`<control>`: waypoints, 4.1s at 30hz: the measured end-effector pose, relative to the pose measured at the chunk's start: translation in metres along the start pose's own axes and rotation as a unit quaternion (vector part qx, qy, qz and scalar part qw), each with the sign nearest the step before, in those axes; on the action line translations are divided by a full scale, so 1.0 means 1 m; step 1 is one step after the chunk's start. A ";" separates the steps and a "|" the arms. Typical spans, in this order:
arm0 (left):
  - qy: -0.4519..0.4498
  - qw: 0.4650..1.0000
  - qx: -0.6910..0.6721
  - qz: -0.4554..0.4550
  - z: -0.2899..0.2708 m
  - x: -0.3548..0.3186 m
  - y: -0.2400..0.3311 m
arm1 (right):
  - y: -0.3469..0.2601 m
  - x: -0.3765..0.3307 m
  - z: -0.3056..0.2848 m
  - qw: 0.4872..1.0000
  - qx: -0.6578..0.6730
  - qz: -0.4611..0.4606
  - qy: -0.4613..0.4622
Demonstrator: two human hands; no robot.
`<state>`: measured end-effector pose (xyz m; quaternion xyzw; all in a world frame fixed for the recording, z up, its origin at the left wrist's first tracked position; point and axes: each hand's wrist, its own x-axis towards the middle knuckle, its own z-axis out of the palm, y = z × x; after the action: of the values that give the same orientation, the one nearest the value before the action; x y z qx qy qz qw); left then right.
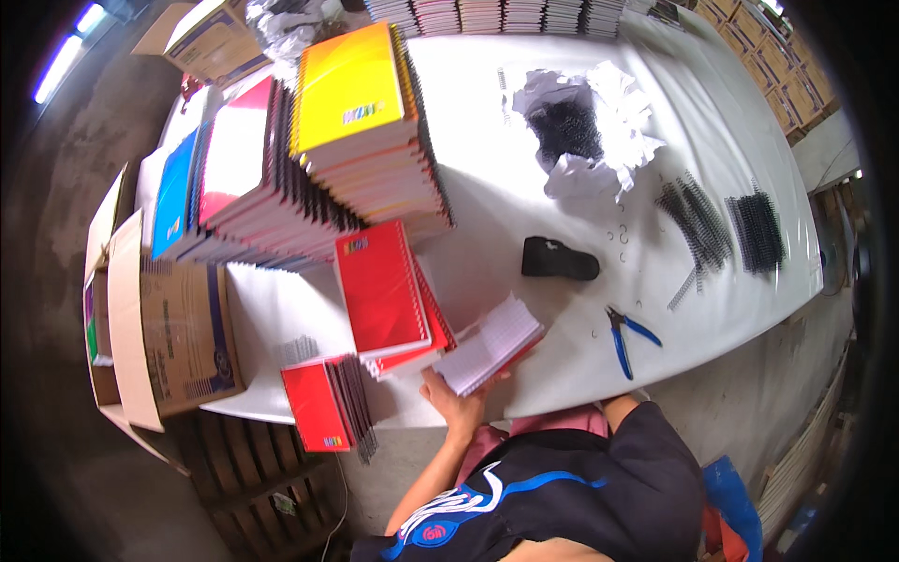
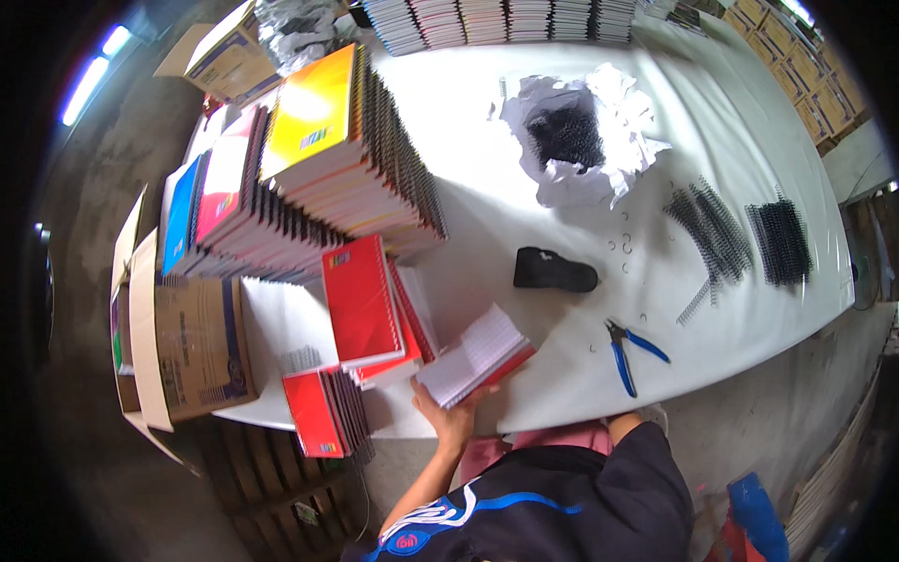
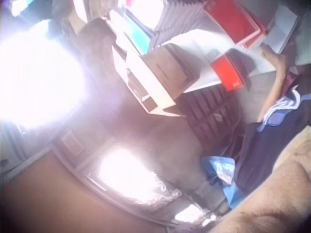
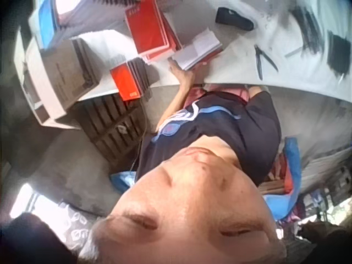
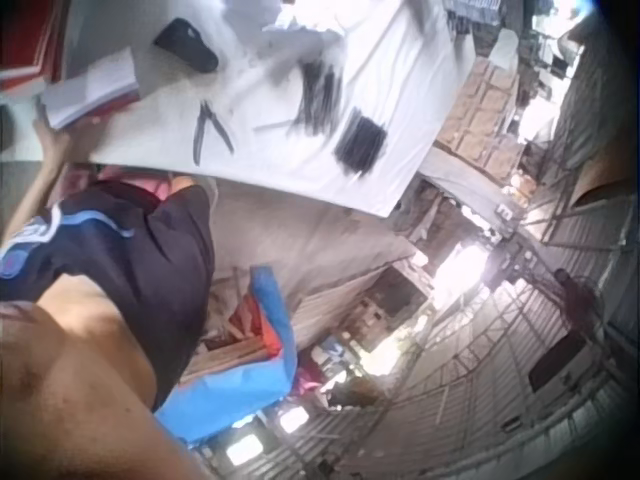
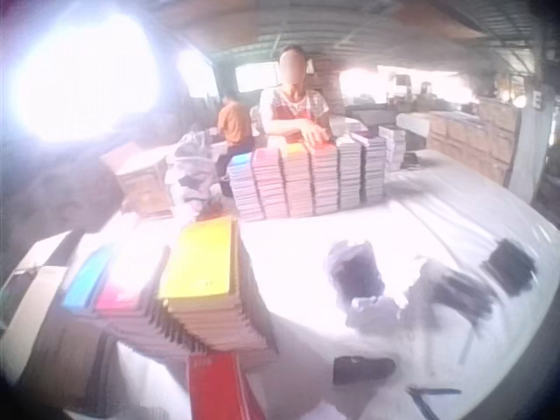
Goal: The person assembles notebooks by aligning stacks of paper and covers, inserting spiral wire bindings through the punched holes, and trimming the excess wire with shears. They handle multiple notebooks one after another, picking them up from a pile and setting them aside once the binding is secured.
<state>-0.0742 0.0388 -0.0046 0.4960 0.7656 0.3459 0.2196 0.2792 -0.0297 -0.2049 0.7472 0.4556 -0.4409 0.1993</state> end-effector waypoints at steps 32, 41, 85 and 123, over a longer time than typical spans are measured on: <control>0.352 0.884 0.115 0.285 0.044 -0.045 0.045 | 0.009 -0.107 -0.271 0.735 -0.216 -0.490 0.415; 0.264 0.869 0.233 0.347 0.071 -0.029 0.052 | 0.005 -0.084 -0.324 0.619 0.259 -0.531 0.518; 0.332 0.898 0.174 0.231 0.108 -0.063 0.078 | -0.126 -0.160 -0.208 0.729 0.097 -0.671 0.099; 0.213 0.925 0.095 0.299 0.094 -0.084 0.097 | -0.108 -0.178 -0.250 0.764 -0.056 -0.643 -0.024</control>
<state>0.0830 0.0181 0.0051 0.6352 0.6395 0.4186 -0.1106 0.2711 0.1097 0.0887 0.2563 0.8479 -0.4574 -0.0786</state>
